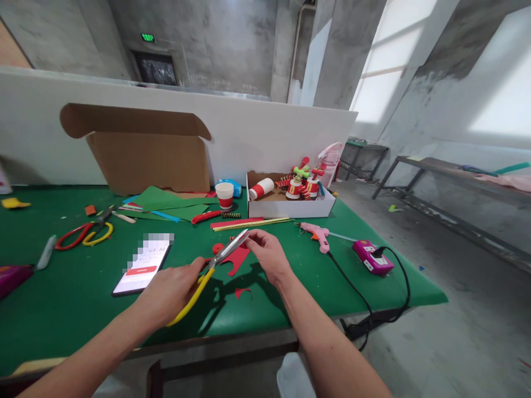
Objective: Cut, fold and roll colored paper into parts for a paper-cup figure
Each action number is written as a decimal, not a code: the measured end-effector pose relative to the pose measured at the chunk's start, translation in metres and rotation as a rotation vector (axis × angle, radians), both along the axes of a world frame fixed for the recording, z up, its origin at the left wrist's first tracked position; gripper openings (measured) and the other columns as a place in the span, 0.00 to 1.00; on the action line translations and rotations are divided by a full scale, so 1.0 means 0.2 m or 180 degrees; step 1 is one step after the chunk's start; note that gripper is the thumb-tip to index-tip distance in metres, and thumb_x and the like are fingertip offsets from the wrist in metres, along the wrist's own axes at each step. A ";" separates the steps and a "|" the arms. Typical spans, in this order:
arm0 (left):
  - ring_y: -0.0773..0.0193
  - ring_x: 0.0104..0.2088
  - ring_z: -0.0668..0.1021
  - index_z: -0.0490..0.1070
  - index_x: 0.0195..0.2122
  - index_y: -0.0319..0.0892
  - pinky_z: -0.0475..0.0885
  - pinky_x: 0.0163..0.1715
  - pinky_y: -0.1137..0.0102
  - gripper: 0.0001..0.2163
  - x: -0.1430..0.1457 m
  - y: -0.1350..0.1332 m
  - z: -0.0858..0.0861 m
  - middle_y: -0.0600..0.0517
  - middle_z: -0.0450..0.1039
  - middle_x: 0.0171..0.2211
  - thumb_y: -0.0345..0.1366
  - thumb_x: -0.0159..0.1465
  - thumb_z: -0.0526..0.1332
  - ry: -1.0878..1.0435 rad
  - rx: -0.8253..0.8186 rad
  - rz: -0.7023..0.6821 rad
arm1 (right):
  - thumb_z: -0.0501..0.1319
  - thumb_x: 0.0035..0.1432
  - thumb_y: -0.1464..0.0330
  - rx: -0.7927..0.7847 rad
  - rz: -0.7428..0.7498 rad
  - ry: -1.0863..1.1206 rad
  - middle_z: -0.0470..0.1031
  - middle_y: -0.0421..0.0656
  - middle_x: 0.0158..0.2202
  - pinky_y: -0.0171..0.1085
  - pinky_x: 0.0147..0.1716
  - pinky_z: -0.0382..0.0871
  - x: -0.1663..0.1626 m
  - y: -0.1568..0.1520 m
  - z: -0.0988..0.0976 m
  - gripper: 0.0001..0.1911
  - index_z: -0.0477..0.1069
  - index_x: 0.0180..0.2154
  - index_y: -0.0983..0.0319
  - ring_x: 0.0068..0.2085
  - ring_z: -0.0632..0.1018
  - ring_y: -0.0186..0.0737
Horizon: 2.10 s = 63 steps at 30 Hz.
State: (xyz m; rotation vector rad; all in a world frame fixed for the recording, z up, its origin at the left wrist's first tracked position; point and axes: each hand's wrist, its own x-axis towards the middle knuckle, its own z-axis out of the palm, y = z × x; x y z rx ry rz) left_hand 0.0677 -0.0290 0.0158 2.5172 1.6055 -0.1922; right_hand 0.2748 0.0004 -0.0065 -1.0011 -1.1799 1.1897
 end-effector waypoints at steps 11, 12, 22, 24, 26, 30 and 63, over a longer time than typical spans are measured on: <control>0.43 0.39 0.80 0.62 0.49 0.39 0.73 0.34 0.54 0.12 0.00 0.00 0.00 0.41 0.77 0.38 0.32 0.65 0.48 -0.0063 0.0009 -0.0044 | 0.68 0.47 0.59 0.0044 0.0017 -0.0031 0.79 0.42 0.33 0.39 0.46 0.68 0.00 -0.01 0.01 0.13 0.76 0.32 0.60 0.38 0.77 0.38; 0.43 0.38 0.80 0.62 0.49 0.39 0.73 0.34 0.54 0.12 0.00 0.00 0.00 0.41 0.77 0.38 0.32 0.65 0.48 -0.0056 0.0008 -0.0052 | 0.68 0.47 0.58 0.0033 0.0017 -0.0023 0.78 0.41 0.33 0.39 0.45 0.68 0.00 -0.01 0.02 0.13 0.76 0.32 0.60 0.37 0.77 0.38; 0.46 0.37 0.80 0.63 0.47 0.40 0.73 0.33 0.58 0.12 0.00 -0.01 0.01 0.40 0.77 0.38 0.33 0.65 0.47 -0.0039 -0.0013 -0.0031 | 0.68 0.46 0.57 0.0000 0.0004 -0.0039 0.77 0.41 0.31 0.38 0.45 0.68 0.00 -0.01 0.03 0.14 0.75 0.30 0.60 0.37 0.76 0.38; 0.47 0.37 0.80 0.63 0.47 0.40 0.73 0.33 0.59 0.11 0.00 -0.01 0.01 0.41 0.77 0.38 0.33 0.65 0.47 -0.0029 -0.0007 -0.0027 | 0.68 0.46 0.57 0.0000 0.0006 -0.0049 0.77 0.41 0.31 0.38 0.45 0.68 0.00 -0.01 0.04 0.14 0.75 0.30 0.60 0.36 0.76 0.38; 0.48 0.37 0.80 0.63 0.47 0.40 0.73 0.34 0.60 0.11 0.00 0.00 0.01 0.41 0.78 0.38 0.33 0.65 0.48 -0.0017 0.0008 -0.0015 | 0.68 0.46 0.57 -0.0001 0.0012 -0.0056 0.78 0.41 0.31 0.38 0.45 0.68 0.00 -0.01 0.04 0.14 0.75 0.30 0.60 0.36 0.76 0.38; 0.47 0.37 0.80 0.63 0.47 0.40 0.73 0.33 0.58 0.11 -0.01 0.00 0.00 0.40 0.77 0.37 0.32 0.65 0.48 0.0001 0.0059 -0.0043 | 0.69 0.46 0.58 0.0009 0.0038 -0.0032 0.78 0.42 0.32 0.39 0.46 0.68 0.01 -0.02 0.04 0.14 0.76 0.31 0.60 0.38 0.76 0.39; 0.49 0.35 0.80 0.63 0.45 0.40 0.72 0.31 0.63 0.11 -0.01 0.00 0.02 0.39 0.77 0.37 0.35 0.65 0.47 0.0239 0.0111 0.0049 | 0.68 0.46 0.59 -0.0029 -0.0029 -0.0224 0.78 0.41 0.32 0.38 0.44 0.68 0.03 -0.02 0.04 0.12 0.76 0.31 0.60 0.36 0.76 0.37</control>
